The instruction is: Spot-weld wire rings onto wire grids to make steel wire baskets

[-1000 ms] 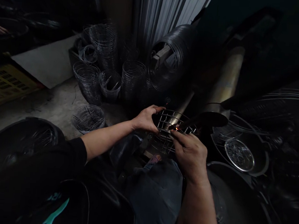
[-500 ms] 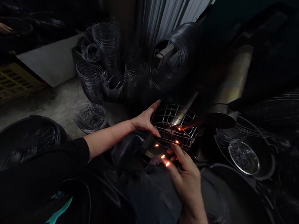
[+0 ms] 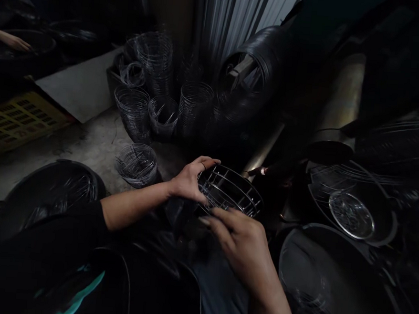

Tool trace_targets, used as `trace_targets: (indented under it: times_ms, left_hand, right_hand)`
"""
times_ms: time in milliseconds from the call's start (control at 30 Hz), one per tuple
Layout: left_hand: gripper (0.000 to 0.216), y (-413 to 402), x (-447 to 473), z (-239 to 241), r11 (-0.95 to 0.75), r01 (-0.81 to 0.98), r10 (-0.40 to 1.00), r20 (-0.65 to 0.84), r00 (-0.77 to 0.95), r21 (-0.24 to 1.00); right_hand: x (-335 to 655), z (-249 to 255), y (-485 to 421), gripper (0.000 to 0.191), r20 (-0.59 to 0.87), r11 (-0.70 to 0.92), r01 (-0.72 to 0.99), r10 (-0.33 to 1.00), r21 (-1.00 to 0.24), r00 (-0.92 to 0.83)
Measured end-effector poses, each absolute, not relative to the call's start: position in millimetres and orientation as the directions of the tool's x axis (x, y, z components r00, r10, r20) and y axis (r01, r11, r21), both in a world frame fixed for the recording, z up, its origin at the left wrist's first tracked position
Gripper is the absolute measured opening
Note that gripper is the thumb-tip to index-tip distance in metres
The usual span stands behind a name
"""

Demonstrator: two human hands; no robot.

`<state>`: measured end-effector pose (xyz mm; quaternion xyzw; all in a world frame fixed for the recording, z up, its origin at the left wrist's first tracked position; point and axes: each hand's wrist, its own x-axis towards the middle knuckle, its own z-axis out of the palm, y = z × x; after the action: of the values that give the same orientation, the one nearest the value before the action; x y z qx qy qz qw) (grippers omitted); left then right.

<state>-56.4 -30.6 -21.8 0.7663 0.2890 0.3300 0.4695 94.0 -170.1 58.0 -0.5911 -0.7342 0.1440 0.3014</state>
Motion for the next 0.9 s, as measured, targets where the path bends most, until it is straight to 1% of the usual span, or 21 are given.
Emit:
trace_targets:
  times_ms: [33,67,100,133,200,233,267,300,333,433,533,600,767,900]
  left_hand:
    - [0.104,-37.0,-57.8,-17.8,-0.44,0.171,0.741,0.249,0.623,0.882]
    - [0.104,-42.3,-57.6,-15.4,-0.473,0.204,0.737,0.258,0.625,0.857]
    - [0.103,-46.3,-56.2,-14.1,-0.496,0.232,0.737,0.265,0.621,0.837]
    - [0.102,-49.1,-54.1,-13.8,-0.511,0.257,0.741,0.269,0.615,0.82]
    - [0.1,-51.1,-49.0,-14.3,-0.522,0.293,0.752,0.269,0.602,0.801]
    - [0.1,-51.0,-46.4,-14.7,-0.524,0.3,0.754,0.27,0.599,0.797]
    - [0.099,-50.3,-43.7,-14.8,-0.526,0.302,0.752,0.269,0.601,0.795]
    - [0.099,-49.5,-41.1,-14.7,-0.524,0.301,0.751,0.267,0.604,0.797]
    - [0.099,-48.6,-38.4,-14.3,-0.52,0.299,0.751,0.261,0.607,0.8]
    - [0.099,-45.3,-29.3,-12.0,-0.504,0.286,0.753,0.253,0.608,0.815]
    - [0.098,-39.7,-18.3,-9.3,-0.497,0.273,0.758,0.259,0.599,0.824]
    - [0.098,-33.9,-10.6,-7.4,-0.487,0.274,0.762,0.25,0.597,0.83]
    - [0.1,-19.2,4.3,-2.3,-0.455,0.289,0.776,0.215,0.593,0.842]
    - [0.102,-15.5,7.7,-0.2,-0.425,0.297,0.79,0.191,0.583,0.855]
  right_hand:
    - [95.1,54.9,-167.7,0.024,0.226,0.204,0.795,0.97,-0.572,-0.087]
    - [96.8,51.3,-166.0,0.023,0.191,0.16,0.829,0.979,-0.536,-0.066]
    - [98.8,47.7,-165.4,0.021,0.169,0.133,0.878,0.984,-0.46,-0.061]
    - [100.9,44.2,-165.7,0.02,0.156,0.124,0.927,0.985,-0.354,-0.073]
    - [104.4,38.0,-168.9,0.026,0.135,0.143,0.982,0.983,-0.127,-0.125]
    - [106.1,35.1,-171.2,0.029,0.143,0.163,0.985,0.978,-0.053,-0.154]
    - [107.8,32.3,-173.3,0.029,0.169,0.181,0.983,0.97,-0.018,-0.175]
    - [109.9,29.5,-175.1,0.028,0.212,0.197,0.98,0.959,-0.018,-0.189]
    - [112.4,26.9,-176.4,0.027,0.26,0.211,0.977,0.946,-0.043,-0.193]
    - [122.5,20.9,-176.2,0.026,0.391,0.246,0.958,0.904,-0.146,-0.173]
    - [133.7,20.3,-170.6,0.024,0.469,0.256,0.952,0.87,-0.167,-0.151]
    - [140.5,23.1,-164.6,0.024,0.484,0.245,0.955,0.864,-0.166,-0.137]
    - [153.5,32.8,-148.0,0.024,0.458,0.202,0.959,0.884,-0.197,-0.092]
    - [158.3,35.3,-141.5,0.022,0.451,0.218,0.937,0.889,-0.274,-0.075]
